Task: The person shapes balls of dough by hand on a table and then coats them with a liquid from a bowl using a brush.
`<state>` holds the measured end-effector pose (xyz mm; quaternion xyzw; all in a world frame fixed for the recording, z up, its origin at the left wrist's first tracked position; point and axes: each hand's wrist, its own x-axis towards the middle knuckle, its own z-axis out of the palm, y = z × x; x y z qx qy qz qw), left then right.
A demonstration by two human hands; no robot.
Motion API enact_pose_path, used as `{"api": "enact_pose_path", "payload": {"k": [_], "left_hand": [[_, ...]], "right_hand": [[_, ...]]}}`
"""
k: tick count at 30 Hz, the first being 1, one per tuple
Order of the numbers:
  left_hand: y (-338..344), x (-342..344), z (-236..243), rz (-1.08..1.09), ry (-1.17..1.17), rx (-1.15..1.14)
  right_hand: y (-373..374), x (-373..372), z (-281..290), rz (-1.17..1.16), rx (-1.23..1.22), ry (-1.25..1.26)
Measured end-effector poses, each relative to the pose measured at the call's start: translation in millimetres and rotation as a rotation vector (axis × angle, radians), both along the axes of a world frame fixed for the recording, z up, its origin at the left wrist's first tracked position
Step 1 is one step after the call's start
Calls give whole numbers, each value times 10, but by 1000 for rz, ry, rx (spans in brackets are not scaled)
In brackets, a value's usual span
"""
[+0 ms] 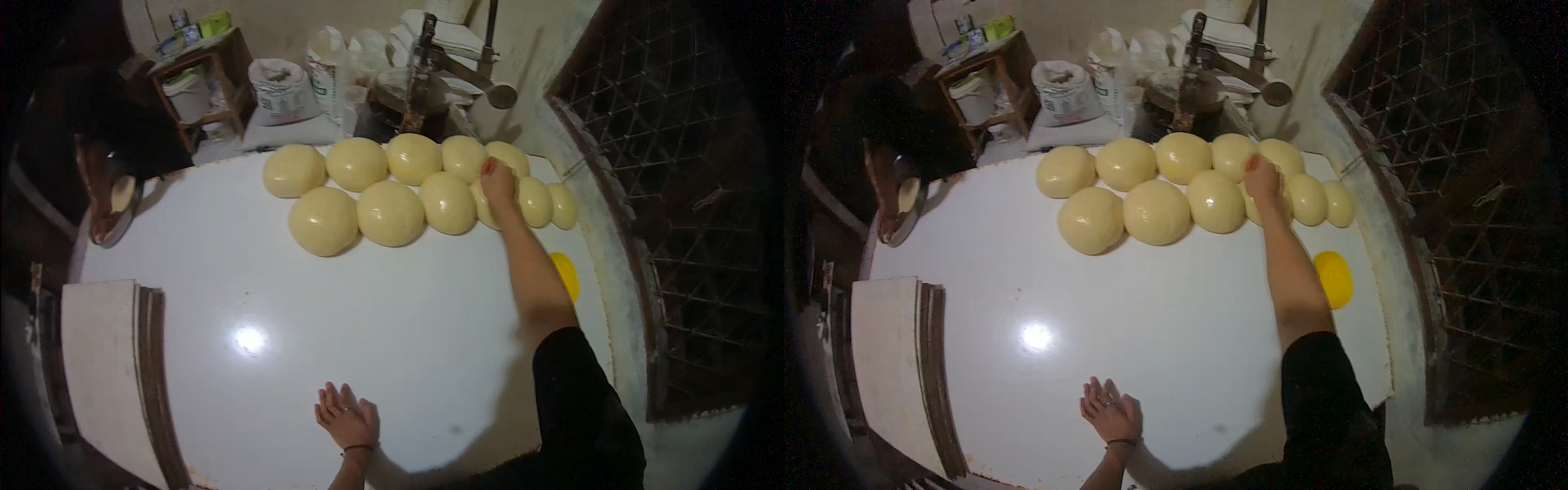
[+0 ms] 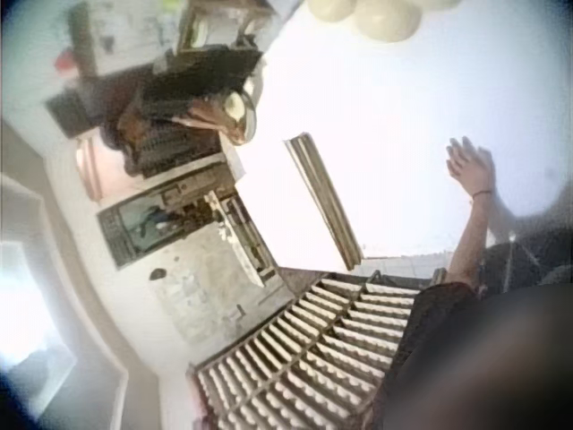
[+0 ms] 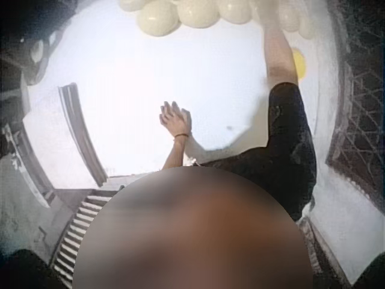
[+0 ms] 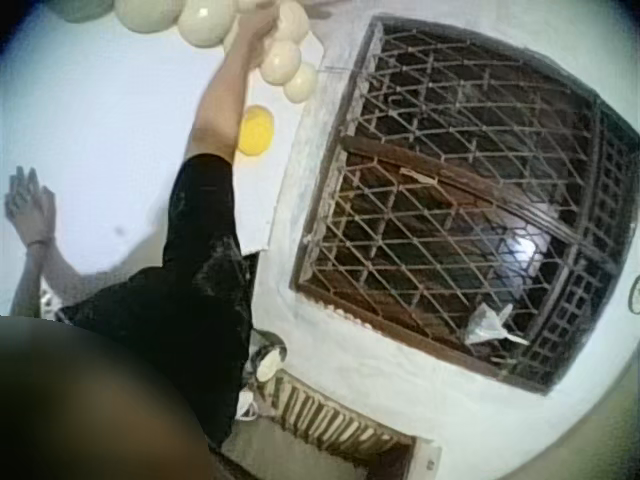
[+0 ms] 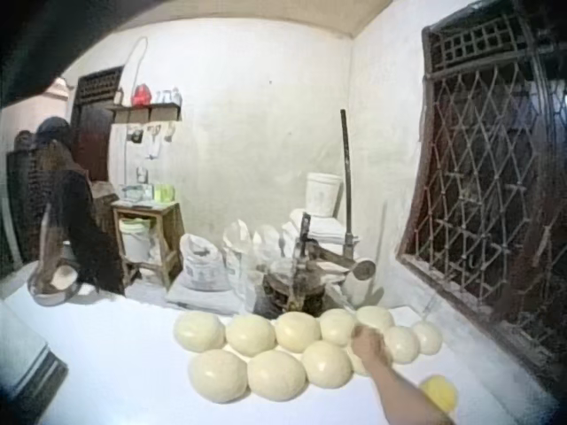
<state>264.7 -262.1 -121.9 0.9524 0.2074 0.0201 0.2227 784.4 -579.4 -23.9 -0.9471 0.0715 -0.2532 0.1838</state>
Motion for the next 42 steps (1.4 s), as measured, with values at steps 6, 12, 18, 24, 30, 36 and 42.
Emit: {"api": "enact_pose_path", "payload": {"k": [6,12,18,24,30,36,42], "left_hand": [[80,6,-3,28,-2,-16],[96,-41,-79,-10,-23,116],[-5,36,0,86,-82,56],[-91,92,-69,121,-117,88],[-148,15,-218,199,-114,121],[-283,13,-6,315,-91,210],[281,-934,-646,589,-474,-407]], "right_hand": [[3757,-739,-49,797,576,191],[3694,-781,-71,664,809,429],[542,181,-103,364,1289,574],[-1907,193,70,142,1259,490],[-3700,234,34,-112,936,147],[-3482,-46,-76,-56,-162,-42],[-2095,-698,-26,465,480,-8]]}}
